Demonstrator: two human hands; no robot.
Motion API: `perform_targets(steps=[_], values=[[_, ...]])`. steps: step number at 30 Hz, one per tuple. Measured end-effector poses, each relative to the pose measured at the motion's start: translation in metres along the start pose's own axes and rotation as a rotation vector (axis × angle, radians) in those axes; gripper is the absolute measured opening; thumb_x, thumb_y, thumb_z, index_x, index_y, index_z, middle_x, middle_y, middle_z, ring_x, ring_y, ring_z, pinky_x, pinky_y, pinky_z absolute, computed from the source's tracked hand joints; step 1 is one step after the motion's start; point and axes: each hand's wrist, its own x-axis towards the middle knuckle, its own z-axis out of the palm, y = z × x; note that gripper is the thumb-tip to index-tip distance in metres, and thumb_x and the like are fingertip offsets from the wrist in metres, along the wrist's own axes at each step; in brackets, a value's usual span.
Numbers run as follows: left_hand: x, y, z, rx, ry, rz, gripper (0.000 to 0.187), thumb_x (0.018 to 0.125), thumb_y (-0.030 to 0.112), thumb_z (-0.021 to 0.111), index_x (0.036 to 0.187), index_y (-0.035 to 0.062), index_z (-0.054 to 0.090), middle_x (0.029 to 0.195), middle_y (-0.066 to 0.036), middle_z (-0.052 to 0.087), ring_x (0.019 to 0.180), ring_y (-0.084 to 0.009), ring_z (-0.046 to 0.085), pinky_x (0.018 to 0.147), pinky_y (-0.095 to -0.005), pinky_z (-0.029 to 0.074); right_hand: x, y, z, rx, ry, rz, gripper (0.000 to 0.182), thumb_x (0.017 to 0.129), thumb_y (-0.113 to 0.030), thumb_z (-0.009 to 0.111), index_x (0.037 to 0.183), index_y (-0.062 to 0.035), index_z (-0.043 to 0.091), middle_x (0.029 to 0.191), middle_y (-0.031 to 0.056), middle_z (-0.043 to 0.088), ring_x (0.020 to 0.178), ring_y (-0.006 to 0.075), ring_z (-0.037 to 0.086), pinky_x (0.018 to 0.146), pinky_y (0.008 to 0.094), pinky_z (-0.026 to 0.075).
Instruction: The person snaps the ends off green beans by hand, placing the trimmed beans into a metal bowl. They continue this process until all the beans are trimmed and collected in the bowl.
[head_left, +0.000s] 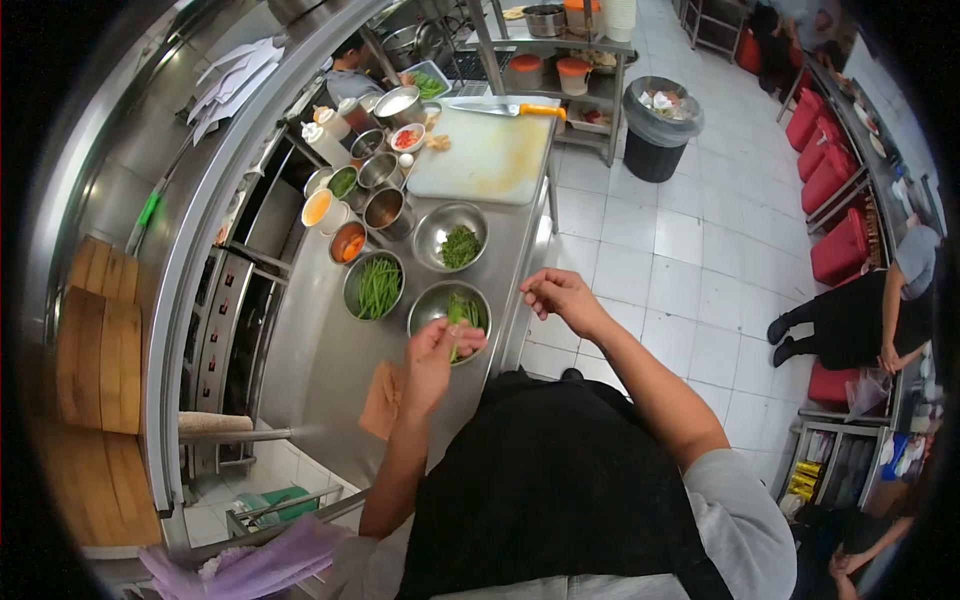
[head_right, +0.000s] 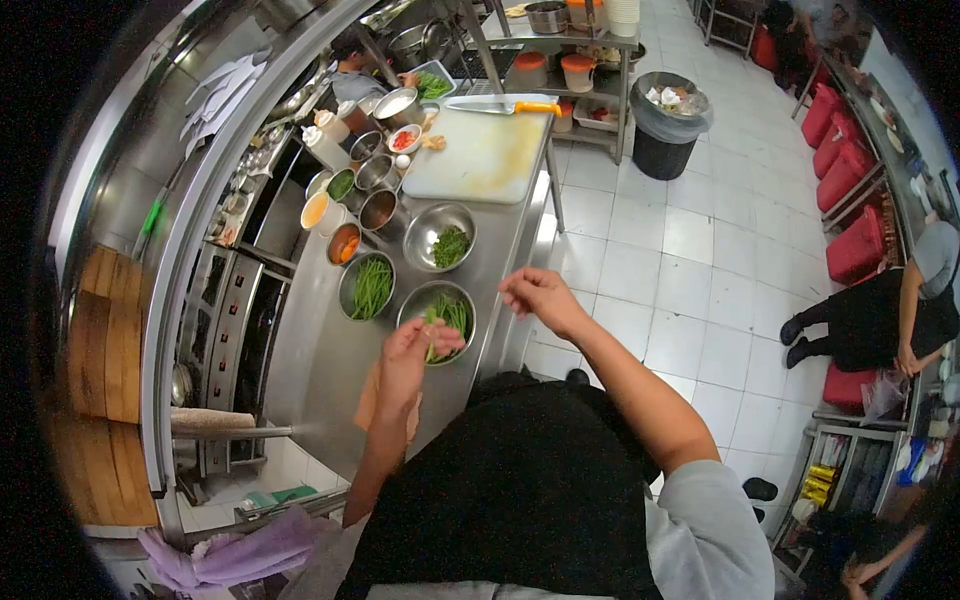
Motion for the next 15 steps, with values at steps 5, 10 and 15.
perform_targets(steps=[5, 10, 15], values=[[0.008, 0.002, -0.008, -0.374, 0.128, 0.181, 0.016, 0.106, 0.013, 0.047, 0.111, -0.0010, 0.053, 0.116, -0.025, 0.067, 0.106, -0.0304, 0.069, 0.091, -0.0353, 0.053, -0.009, -0.005, 0.028, 0.063, -0.249, 0.125, 0.022, 0.096, -0.015, 0.050, 0.108, -0.0027, 0.063, 0.092, 0.0054, 0.067, 0.069, 0.0089, 0.057, 0.065, 0.0268, 0.050], [0.003, 0.007, 0.000, -0.360, 0.160, 0.262, 0.013, 0.105, 0.013, 0.048, 0.111, 0.0014, 0.051, 0.120, -0.027, 0.065, 0.110, -0.0320, 0.067, 0.096, -0.0378, 0.052, -0.029, -0.004, 0.074, 0.007, -0.375, 0.169, 0.022, 0.096, -0.013, 0.053, 0.110, -0.0017, 0.065, 0.092, 0.0034, 0.067, 0.068, 0.0068, 0.054, 0.061, 0.0231, 0.046], [-0.001, 0.004, 0.010, -0.260, 0.154, 0.371, 0.014, 0.105, 0.009, 0.048, 0.111, -0.0032, 0.051, 0.121, -0.024, 0.066, 0.112, -0.0278, 0.066, 0.096, -0.0350, 0.052, -0.031, -0.010, 0.084, -0.034, -0.405, 0.132, 0.019, 0.097, -0.014, 0.057, 0.108, -0.0014, 0.066, 0.090, 0.0005, 0.067, 0.070, 0.0050, 0.052, 0.062, 0.0230, 0.044]])
